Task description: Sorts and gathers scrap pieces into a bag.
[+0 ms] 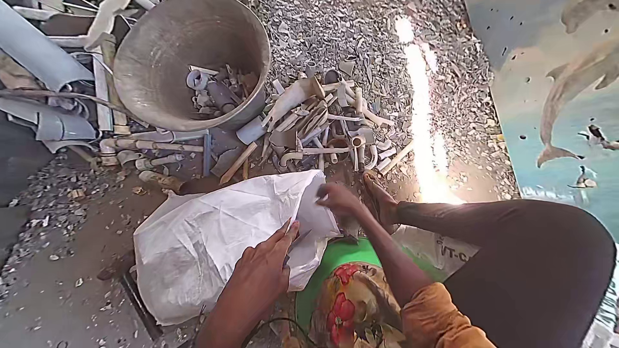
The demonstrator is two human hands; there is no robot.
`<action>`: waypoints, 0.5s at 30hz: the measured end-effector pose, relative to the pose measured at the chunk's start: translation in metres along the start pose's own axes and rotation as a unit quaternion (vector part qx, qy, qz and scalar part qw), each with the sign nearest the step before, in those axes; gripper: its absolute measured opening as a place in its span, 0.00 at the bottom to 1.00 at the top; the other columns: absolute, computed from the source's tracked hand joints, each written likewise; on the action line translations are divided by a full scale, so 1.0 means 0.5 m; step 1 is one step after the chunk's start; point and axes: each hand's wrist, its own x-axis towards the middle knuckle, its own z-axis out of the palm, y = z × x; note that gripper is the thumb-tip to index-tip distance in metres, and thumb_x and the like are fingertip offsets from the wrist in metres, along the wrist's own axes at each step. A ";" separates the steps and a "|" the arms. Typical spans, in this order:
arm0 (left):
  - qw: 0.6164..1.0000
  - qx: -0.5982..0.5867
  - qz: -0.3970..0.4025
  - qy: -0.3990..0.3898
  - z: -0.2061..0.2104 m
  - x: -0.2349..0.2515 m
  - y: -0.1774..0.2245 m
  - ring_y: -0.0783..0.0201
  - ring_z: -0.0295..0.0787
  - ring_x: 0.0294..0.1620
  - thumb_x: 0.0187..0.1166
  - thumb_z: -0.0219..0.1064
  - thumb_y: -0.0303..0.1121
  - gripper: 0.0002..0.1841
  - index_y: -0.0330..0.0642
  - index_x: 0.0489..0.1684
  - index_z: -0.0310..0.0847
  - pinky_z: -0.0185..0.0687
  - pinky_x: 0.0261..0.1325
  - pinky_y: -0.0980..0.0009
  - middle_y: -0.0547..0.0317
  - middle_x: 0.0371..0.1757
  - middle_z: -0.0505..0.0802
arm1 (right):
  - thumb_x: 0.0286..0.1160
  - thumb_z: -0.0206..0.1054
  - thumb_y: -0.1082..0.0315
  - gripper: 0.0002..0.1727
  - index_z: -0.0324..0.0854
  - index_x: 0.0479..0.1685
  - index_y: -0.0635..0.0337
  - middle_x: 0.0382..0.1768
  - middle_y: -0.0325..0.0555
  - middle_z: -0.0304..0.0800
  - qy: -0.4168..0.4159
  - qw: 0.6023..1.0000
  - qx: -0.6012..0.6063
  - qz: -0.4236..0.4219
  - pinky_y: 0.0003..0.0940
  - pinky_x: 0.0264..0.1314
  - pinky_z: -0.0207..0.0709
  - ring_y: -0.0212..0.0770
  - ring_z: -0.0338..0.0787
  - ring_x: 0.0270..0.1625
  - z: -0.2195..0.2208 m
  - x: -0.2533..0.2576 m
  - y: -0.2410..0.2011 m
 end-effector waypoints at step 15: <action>0.987 -0.041 0.032 -0.152 0.012 0.122 -0.023 0.34 0.94 0.46 0.72 0.61 0.17 0.35 0.41 0.86 0.70 0.83 0.42 0.35 0.47 0.85 0.76 | 0.45 0.88 0.55 0.62 0.58 0.90 0.64 0.81 0.83 0.64 0.476 0.810 0.093 0.330 0.77 0.75 0.64 0.80 0.69 0.80 -0.238 0.201 0.534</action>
